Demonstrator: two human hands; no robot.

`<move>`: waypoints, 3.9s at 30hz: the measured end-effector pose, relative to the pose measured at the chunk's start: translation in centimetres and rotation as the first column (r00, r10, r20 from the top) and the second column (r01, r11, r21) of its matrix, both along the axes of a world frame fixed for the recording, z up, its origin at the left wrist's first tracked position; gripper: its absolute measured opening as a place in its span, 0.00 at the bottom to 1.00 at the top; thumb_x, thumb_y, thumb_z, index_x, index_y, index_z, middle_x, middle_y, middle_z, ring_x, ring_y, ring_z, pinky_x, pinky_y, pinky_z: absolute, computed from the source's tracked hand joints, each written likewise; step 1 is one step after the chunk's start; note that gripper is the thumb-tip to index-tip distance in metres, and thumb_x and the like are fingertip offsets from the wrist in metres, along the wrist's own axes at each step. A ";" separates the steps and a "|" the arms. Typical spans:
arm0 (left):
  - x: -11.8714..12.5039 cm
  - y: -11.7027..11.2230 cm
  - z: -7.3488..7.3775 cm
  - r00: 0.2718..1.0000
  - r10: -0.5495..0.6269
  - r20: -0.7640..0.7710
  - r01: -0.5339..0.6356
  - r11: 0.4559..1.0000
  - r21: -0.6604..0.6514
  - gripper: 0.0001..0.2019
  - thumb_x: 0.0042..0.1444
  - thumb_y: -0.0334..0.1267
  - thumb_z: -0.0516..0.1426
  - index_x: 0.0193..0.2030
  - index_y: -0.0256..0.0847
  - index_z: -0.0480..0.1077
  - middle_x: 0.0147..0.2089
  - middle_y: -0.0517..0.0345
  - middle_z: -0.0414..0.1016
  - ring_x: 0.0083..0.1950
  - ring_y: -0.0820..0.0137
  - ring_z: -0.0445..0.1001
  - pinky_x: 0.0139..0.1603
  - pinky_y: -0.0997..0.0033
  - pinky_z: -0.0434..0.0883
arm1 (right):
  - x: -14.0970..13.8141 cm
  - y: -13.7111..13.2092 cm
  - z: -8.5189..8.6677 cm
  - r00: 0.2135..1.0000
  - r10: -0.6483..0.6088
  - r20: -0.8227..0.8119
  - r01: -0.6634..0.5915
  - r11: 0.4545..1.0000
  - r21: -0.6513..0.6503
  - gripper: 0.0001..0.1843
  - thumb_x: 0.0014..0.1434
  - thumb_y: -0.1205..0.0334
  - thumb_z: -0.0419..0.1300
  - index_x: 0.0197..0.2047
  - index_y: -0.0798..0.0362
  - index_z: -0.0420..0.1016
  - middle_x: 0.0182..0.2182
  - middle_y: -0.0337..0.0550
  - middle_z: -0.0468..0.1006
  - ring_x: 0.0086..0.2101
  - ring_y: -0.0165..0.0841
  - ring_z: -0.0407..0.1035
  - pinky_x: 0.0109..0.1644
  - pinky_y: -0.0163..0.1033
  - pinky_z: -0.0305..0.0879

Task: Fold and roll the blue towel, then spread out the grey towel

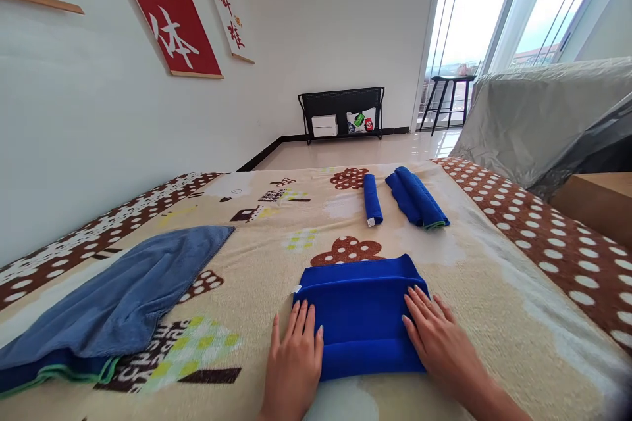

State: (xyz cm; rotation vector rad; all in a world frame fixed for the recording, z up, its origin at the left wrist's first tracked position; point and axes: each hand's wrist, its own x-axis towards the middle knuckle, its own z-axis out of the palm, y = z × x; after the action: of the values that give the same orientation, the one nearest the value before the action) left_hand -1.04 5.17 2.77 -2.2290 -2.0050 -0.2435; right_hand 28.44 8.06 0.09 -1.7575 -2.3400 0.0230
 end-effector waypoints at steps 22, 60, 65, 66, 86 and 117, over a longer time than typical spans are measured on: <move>5.6 2.3 2.9 0.883 -0.446 0.146 0.463 0.880 -0.109 0.26 0.70 0.37 0.42 0.73 0.47 0.49 0.73 0.63 0.52 0.73 0.72 0.54 0.71 0.64 0.61 | -5.0 2.1 2.0 0.968 0.227 -0.103 -0.243 0.950 -0.195 0.28 0.71 0.49 0.32 0.72 0.36 0.49 0.68 0.28 0.43 0.70 0.23 0.45 0.77 0.42 0.49; 1.1 -3.6 2.3 0.984 -0.173 -0.048 0.165 0.978 -0.126 0.23 0.48 0.21 0.49 0.48 0.38 0.76 0.50 0.46 0.78 0.53 0.54 0.74 0.57 0.48 0.71 | -0.3 -3.9 0.5 0.980 0.123 -0.156 -0.062 0.937 0.345 0.19 0.52 0.74 0.47 0.37 0.49 0.76 0.39 0.36 0.73 0.43 0.24 0.63 0.56 0.36 0.49; 5.1 -1.5 1.4 0.881 -0.472 -0.003 0.472 0.881 0.013 0.27 0.62 0.33 0.49 0.69 0.34 0.60 0.68 0.50 0.66 0.66 0.63 0.67 0.63 0.61 0.70 | -6.0 -3.0 -0.7 0.960 0.267 -0.082 -0.192 0.845 0.499 0.24 0.65 0.66 0.44 0.59 0.43 0.71 0.60 0.28 0.64 0.58 0.21 0.60 0.63 0.32 0.52; 4.7 -1.1 1.1 0.883 -0.469 -0.015 0.469 0.883 0.029 0.25 0.65 0.36 0.48 0.69 0.36 0.60 0.68 0.52 0.65 0.66 0.64 0.67 0.62 0.61 0.70 | -5.9 -2.7 -0.7 0.963 0.262 -0.058 -0.202 0.850 0.486 0.23 0.67 0.61 0.44 0.60 0.43 0.69 0.61 0.29 0.62 0.59 0.22 0.59 0.63 0.32 0.53; -0.9 0.1 0.0 0.989 -0.145 0.021 0.145 0.989 0.026 0.24 0.69 0.44 0.45 0.68 0.42 0.62 0.69 0.52 0.62 0.68 0.58 0.65 0.63 0.46 0.70 | 1.0 0.0 0.1 0.999 -0.007 -0.046 -0.003 0.976 -0.217 0.33 0.69 0.42 0.33 0.72 0.44 0.48 0.68 0.30 0.40 0.70 0.34 0.43 0.76 0.56 0.46; -3.9 1.9 1.1 0.941 -0.137 0.309 0.182 0.976 -0.119 0.22 0.67 0.43 0.46 0.65 0.45 0.66 0.67 0.53 0.66 0.69 0.61 0.64 0.69 0.44 0.61 | 3.7 2.9 -0.3 0.995 -0.085 -0.053 0.071 0.973 -0.220 0.35 0.68 0.45 0.33 0.73 0.51 0.50 0.68 0.36 0.41 0.71 0.36 0.41 0.75 0.56 0.44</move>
State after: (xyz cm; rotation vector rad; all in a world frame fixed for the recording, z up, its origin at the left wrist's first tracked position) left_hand -4.92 7.08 3.89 -2.5888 -2.0405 -0.4957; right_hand 32.10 10.94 -0.17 -1.9166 -2.2965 0.3301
